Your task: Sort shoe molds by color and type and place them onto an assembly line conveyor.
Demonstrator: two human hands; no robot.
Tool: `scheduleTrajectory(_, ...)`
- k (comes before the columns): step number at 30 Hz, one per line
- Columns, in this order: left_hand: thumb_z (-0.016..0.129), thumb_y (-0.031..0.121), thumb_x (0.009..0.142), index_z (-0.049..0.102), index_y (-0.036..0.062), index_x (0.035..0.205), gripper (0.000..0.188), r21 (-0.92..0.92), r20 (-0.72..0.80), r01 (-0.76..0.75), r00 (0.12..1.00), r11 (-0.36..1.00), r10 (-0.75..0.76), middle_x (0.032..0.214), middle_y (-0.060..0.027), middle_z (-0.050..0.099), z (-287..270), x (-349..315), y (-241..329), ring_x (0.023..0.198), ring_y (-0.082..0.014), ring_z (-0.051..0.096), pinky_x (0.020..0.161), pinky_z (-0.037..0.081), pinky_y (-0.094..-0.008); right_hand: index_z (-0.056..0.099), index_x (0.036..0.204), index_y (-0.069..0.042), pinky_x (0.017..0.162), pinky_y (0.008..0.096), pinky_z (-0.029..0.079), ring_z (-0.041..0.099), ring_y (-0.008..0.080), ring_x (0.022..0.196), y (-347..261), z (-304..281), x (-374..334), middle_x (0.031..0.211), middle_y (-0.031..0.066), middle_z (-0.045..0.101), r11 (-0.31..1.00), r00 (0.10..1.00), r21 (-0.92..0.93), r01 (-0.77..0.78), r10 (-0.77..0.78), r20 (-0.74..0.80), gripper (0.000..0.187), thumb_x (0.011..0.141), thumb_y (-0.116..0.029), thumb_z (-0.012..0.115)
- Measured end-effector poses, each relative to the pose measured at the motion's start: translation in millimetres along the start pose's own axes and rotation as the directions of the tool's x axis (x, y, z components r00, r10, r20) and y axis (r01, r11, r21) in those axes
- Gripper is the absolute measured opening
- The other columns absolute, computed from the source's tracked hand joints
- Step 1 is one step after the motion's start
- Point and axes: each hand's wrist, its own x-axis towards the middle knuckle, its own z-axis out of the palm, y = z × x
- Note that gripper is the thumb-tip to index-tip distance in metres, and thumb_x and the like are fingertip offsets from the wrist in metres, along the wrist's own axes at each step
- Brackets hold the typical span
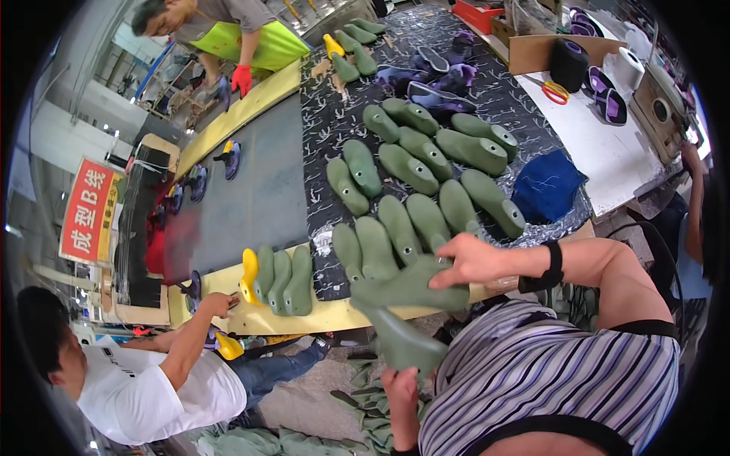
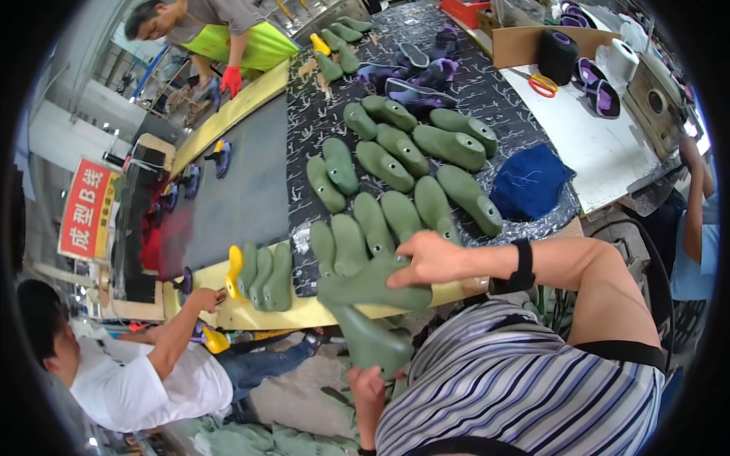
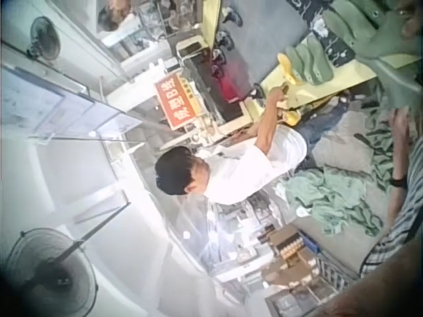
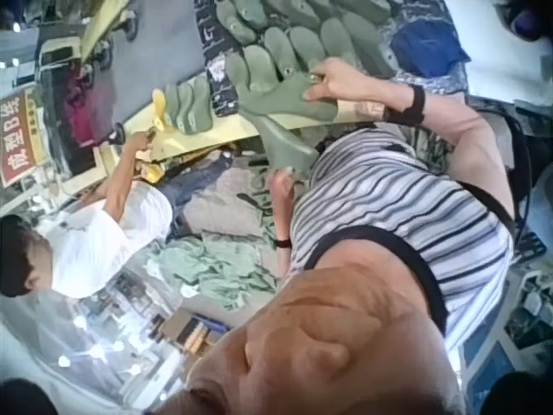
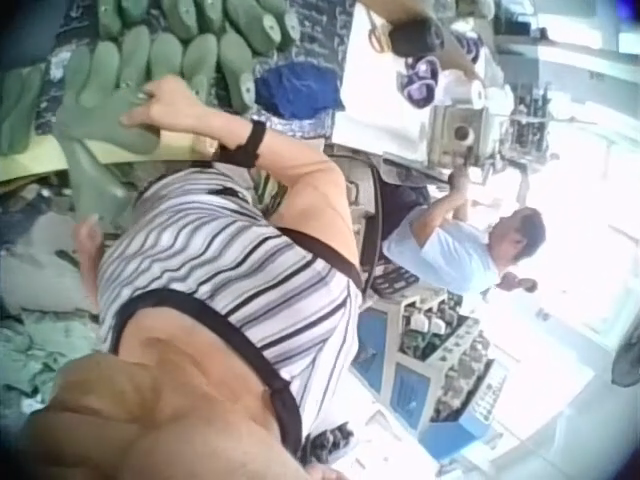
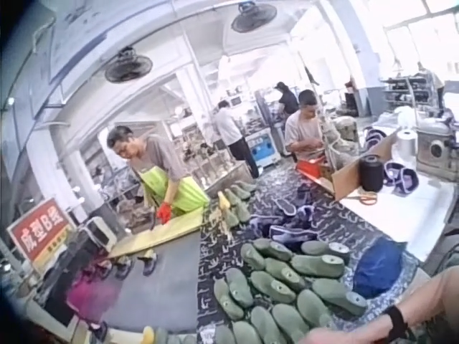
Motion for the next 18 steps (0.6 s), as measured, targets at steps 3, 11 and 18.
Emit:
scheduleTrajectory(3, 0.058, 0.002, 0.073, 0.052, -0.0115, 0.107, 0.037, -0.268, 0.123, 0.211, 0.975, 0.94, -0.184, 0.096, -0.0169, 0.063, 42, 58, 21, 0.079, -0.0288, 0.064, 0.062, 0.057, -0.0396, 0.063, 0.081, 0.005, 0.058, 0.0346, 0.045, 0.055, 0.0177, 0.058, 25, -51, -13, 0.065, 0.0172, 0.06, 0.996, 0.984, -0.025, -0.086, 0.081, -0.16, 0.041, 0.07, -0.032, 0.074)
scheduleTrajectory(11, 0.055, 0.006, 0.076, 0.053, -0.0134, 0.102, 0.033, -0.123, 0.32, 0.471, 0.852, 0.873, -0.415, 0.089, -0.021, 0.063, 128, 123, 72, 0.066, -0.032, 0.066, 0.052, 0.058, -0.0384, 0.066, 0.091, 0.004, 0.065, 0.0344, 0.049, 0.062, 0.0249, 0.066, 77, -124, -44, 0.073, 0.0194, 0.064, 0.94, 0.938, 0.28, -0.196, 0.263, -0.224, 0.046, 0.069, -0.036, 0.071)
scheduleTrajectory(18, 0.06, 0.02, 0.078, 0.054, -0.013, 0.09, 0.035, 0.278, 0.166, 0.367, 0.892, 0.888, -0.421, 0.075, -0.0205, 0.061, 144, 180, 105, 0.053, -0.0305, 0.064, 0.044, 0.053, -0.0343, 0.064, 0.077, 0.003, 0.066, 0.0385, 0.051, 0.063, 0.0344, 0.067, 67, -110, 11, 0.07, 0.0215, 0.063, 0.896, 0.915, -0.366, -0.252, 0.098, -0.391, 0.041, 0.071, -0.037, 0.067)
